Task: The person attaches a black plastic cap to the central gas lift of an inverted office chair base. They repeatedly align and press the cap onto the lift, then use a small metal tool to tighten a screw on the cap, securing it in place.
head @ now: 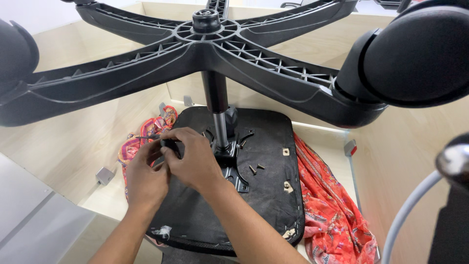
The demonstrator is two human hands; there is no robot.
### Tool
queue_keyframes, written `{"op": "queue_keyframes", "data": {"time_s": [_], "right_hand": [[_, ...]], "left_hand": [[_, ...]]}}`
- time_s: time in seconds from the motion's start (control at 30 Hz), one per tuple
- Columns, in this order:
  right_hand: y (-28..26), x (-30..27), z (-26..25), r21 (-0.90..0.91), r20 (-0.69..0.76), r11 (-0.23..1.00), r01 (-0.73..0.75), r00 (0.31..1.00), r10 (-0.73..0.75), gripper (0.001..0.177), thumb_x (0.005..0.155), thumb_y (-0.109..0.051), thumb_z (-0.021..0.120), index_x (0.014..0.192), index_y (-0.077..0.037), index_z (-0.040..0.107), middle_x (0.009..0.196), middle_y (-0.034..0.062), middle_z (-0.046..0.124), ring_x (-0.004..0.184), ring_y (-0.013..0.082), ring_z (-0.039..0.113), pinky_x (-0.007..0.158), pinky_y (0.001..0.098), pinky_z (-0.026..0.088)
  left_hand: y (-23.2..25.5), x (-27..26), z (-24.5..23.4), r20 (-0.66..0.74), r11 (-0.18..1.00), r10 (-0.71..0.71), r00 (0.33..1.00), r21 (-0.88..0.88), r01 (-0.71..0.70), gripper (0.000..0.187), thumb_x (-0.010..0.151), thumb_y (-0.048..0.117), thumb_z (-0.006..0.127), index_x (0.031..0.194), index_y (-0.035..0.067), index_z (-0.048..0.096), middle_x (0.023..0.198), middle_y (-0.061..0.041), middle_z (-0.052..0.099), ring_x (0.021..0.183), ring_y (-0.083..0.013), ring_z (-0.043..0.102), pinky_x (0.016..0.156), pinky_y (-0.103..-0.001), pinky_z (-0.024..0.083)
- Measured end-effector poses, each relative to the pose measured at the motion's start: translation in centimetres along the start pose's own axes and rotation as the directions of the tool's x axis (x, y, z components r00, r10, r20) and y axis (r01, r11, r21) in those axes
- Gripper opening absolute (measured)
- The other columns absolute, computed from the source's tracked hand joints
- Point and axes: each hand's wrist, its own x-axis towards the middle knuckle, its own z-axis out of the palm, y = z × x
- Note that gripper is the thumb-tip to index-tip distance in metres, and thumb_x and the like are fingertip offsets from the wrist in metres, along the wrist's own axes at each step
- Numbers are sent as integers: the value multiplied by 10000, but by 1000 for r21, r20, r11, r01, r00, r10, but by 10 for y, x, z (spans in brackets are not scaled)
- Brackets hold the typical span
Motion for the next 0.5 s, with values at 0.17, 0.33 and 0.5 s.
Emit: {"op": "queue_keyframes", "data": {"time_s": [0.17, 0.33, 0.5], "right_hand": [[-6, 4, 0, -46, 40, 978, -202, 978, 204, 223, 760, -121, 808, 974, -62, 786, 980, 156, 707, 915, 299, 727, 811, 374, 575], [0, 5, 5, 8, 23, 995, -97, 995, 97, 251, 828, -60, 705, 1075, -51, 744, 1043, 148, 732, 999, 303, 737, 908, 366, 574], [6, 6, 5, -35, 41, 996, -77, 996, 78, 254, 894, -53, 671, 1141, -56, 730, 1115, 144, 737, 1065, 311, 728, 972, 376, 558]], "left_hand": [[-6, 3, -1, 0, 999, -32, 999, 19, 32, 384, 876, 49, 674, 1247, -19, 606, 1207, -125, 711, 1150, -185, 702, 880, -333, 617], [-9, 7, 1, 80, 984, 77, 994, -166, -63, 456, 923, 60, 628, 1371, 10, 553, 1303, -102, 653, 1210, -177, 645, 921, -313, 588], [-2, 9, -2, 65, 998, 54, 996, -48, -51, 445, 898, 36, 626, 1342, 11, 597, 1256, -94, 710, 1181, -176, 690, 869, -294, 608]]}}
